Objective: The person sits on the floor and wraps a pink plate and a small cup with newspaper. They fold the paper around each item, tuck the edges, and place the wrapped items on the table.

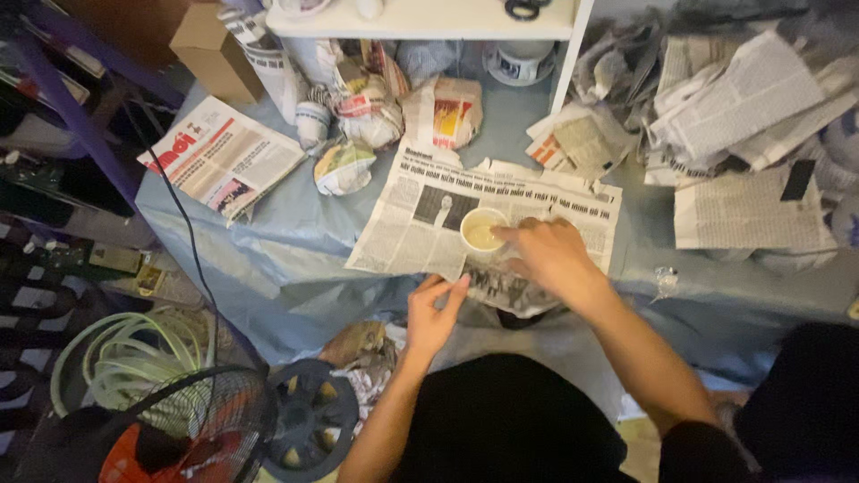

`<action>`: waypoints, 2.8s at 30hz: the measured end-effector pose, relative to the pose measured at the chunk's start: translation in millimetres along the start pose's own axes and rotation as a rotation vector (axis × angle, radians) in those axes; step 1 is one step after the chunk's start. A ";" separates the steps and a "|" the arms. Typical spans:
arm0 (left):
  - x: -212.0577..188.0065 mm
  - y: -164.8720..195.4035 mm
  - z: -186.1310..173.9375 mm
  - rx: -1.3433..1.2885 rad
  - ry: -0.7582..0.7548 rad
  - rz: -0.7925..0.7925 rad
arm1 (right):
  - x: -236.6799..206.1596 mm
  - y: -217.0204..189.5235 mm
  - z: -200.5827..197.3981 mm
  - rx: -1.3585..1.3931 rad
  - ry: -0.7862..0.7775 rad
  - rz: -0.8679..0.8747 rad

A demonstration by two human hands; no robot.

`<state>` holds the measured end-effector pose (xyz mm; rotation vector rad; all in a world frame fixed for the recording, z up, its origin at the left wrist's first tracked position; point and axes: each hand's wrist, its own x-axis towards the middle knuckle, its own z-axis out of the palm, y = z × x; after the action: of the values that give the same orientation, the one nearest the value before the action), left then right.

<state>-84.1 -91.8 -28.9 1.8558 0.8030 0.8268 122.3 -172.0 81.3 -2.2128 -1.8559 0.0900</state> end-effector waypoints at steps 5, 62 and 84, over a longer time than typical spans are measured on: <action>3.6 12.2 -3.4 -0.188 -0.045 0.172 | 14.6 12.7 21.9 0.048 -0.058 -0.019; 106.1 1.4 16.5 -0.074 -0.295 0.467 | -23.6 17.8 117.8 0.181 0.623 -0.230; 78.2 -54.0 -32.9 -0.415 -0.101 -0.368 | 17.2 18.9 29.5 -0.003 0.141 -0.428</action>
<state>-76.6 6.1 -50.6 1.3221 0.8063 0.6038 137.5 -153.7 50.4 -1.7238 -2.1949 -0.1435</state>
